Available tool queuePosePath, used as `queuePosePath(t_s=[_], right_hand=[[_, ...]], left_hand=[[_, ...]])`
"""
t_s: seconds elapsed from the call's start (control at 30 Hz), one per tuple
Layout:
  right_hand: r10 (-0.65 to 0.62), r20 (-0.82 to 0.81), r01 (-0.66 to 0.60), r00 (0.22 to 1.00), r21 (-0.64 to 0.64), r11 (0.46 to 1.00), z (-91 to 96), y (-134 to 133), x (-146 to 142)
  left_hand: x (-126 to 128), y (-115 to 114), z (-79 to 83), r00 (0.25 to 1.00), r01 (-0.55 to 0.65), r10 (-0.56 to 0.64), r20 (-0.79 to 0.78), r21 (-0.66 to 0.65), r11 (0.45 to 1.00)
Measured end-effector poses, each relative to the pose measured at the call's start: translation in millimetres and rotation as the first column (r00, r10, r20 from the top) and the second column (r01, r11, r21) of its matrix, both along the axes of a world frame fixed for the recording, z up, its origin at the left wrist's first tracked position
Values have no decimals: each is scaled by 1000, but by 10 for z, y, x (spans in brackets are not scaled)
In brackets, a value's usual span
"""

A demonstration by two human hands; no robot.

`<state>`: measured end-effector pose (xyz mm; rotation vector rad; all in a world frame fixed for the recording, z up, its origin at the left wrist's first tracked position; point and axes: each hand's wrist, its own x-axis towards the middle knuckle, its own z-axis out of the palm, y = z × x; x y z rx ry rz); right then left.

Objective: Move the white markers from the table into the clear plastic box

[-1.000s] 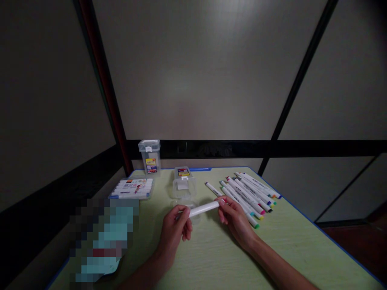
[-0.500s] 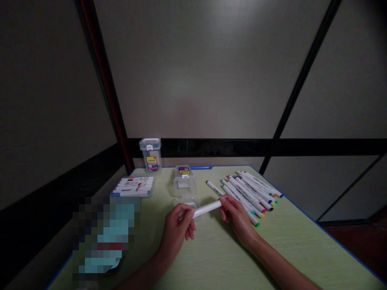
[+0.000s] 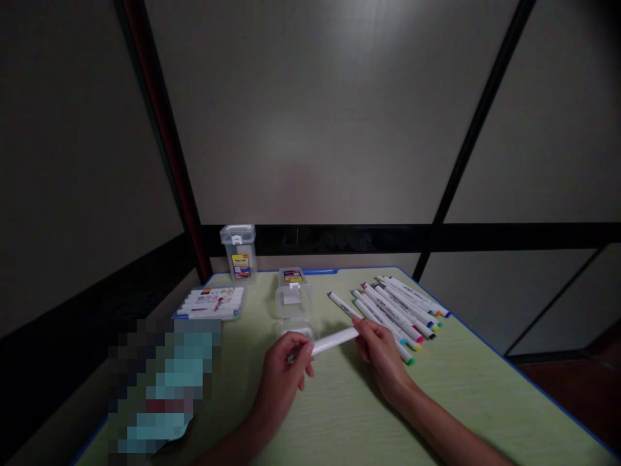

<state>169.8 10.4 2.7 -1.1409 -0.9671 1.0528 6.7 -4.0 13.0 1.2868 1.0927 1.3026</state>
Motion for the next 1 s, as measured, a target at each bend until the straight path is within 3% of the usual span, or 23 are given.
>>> queuePosePath(t_s=[0.47,1.0], right_hand=[[-46,-46,45,998,-28,999,-17,44,21],[93,-116,-88,989,49,995,3,33,-4]], left_hand=[[3,-33,-12,999,1,0,-44,14,1000],[-26,51,-87,1000,11,-12,-26,-29,1000]])
